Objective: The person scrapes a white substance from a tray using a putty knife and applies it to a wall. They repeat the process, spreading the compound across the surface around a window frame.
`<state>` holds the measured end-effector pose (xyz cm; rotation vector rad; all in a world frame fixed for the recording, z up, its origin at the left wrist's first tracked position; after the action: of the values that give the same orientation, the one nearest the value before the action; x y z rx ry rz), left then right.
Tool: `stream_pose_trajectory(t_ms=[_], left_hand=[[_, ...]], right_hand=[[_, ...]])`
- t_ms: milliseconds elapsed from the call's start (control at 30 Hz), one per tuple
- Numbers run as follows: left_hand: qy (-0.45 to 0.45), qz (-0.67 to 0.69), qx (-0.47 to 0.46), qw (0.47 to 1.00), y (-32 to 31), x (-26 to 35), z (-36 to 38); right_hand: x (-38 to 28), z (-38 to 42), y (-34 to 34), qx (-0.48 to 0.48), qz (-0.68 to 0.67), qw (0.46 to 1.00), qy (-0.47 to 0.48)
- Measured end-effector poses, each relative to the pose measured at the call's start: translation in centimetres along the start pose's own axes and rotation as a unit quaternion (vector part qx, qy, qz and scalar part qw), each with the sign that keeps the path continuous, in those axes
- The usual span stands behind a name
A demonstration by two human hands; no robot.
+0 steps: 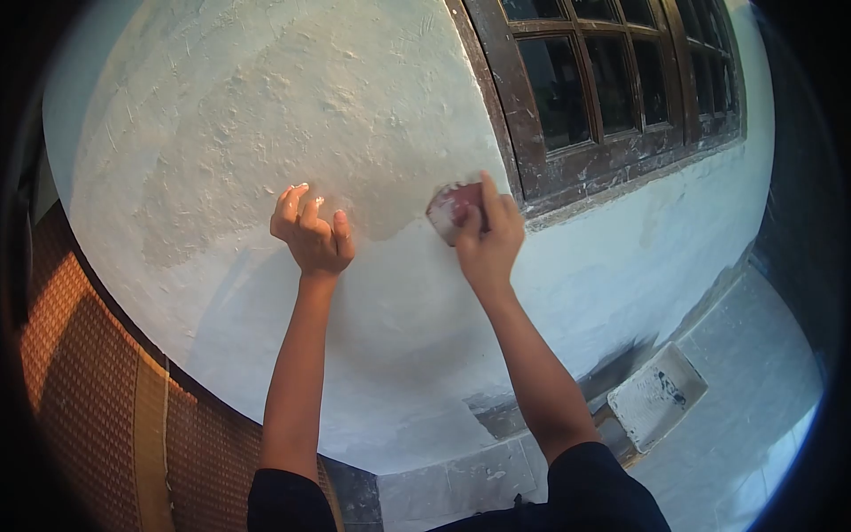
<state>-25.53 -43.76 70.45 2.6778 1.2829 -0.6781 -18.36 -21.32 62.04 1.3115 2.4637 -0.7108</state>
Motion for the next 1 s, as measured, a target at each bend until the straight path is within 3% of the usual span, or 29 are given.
stream_pose_trajectory(t_ms=[67,133,200,300,333,400,467,533,600,667,733,800,933,1000], left_hand=[[-0.003,-0.006,0.000,1.000,-0.2,-0.2,-0.1],[-0.003,-0.001,-0.001,1.000,-0.2,-0.2,-0.1],[0.002,0.005,-0.003,1.000,-0.3,-0.2,-0.1],[0.001,0.005,-0.002,1.000,-0.1,-0.2,-0.1],[0.000,0.000,0.001,1.000,-0.1,-0.2,-0.2],[0.007,-0.002,0.002,1.000,-0.1,-0.4,-0.2],[0.016,0.000,-0.003,1.000,-0.1,-0.3,-0.1],[0.013,-0.002,-0.002,1.000,-0.1,-0.4,-0.3],[0.010,0.001,-0.003,1.000,0.0,-0.2,-0.2],[0.010,0.002,0.004,1.000,-0.1,-0.3,-0.4],[0.012,0.001,-0.002,1.000,-0.1,-0.2,-0.3],[0.015,0.003,-0.007,1.000,-0.1,-0.2,-0.2],[0.020,0.001,-0.008,1.000,-0.2,-0.2,-0.4],[0.017,-0.004,-0.009,1.000,-0.2,-0.2,-0.3]], right_hand=[[0.2,-0.1,1.2,0.051,0.015,0.999,0.009],[-1.8,0.3,0.1,-0.010,-0.058,0.998,0.018],[-2.9,1.2,-2.4,-0.061,-0.026,0.996,0.060],[0.2,0.4,-0.1,0.036,-0.027,0.999,-0.031],[-0.3,-0.1,1.0,0.073,0.012,0.997,0.004],[-1.6,0.3,0.6,0.040,-0.039,0.998,0.013],[-3.6,1.1,-2.0,-0.054,-0.049,0.996,0.045],[-2.5,1.5,-2.9,-0.067,-0.033,0.996,0.049],[0.4,0.5,-0.2,0.043,-0.016,0.999,-0.022],[0.1,0.1,1.1,0.090,-0.002,0.996,0.005],[-2.1,0.4,-0.3,0.018,-0.065,0.997,0.037],[-3.5,1.2,-2.8,-0.082,-0.042,0.994,0.061],[0.7,-1.7,1.8,0.129,0.001,0.992,-0.007],[0.1,-3.0,1.8,0.148,-0.072,0.986,-0.001]])
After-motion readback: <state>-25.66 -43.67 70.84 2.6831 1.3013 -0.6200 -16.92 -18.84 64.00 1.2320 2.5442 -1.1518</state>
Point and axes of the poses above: each hand's wrist, its own z-axis away from the middle knuckle, its own y-axis out of the back of the hand, x = y × z, the point moved 8 cm from there along -z, towards the middle knuckle, and after that the axes turned 6 degrees about y, right-handed, at the moved point
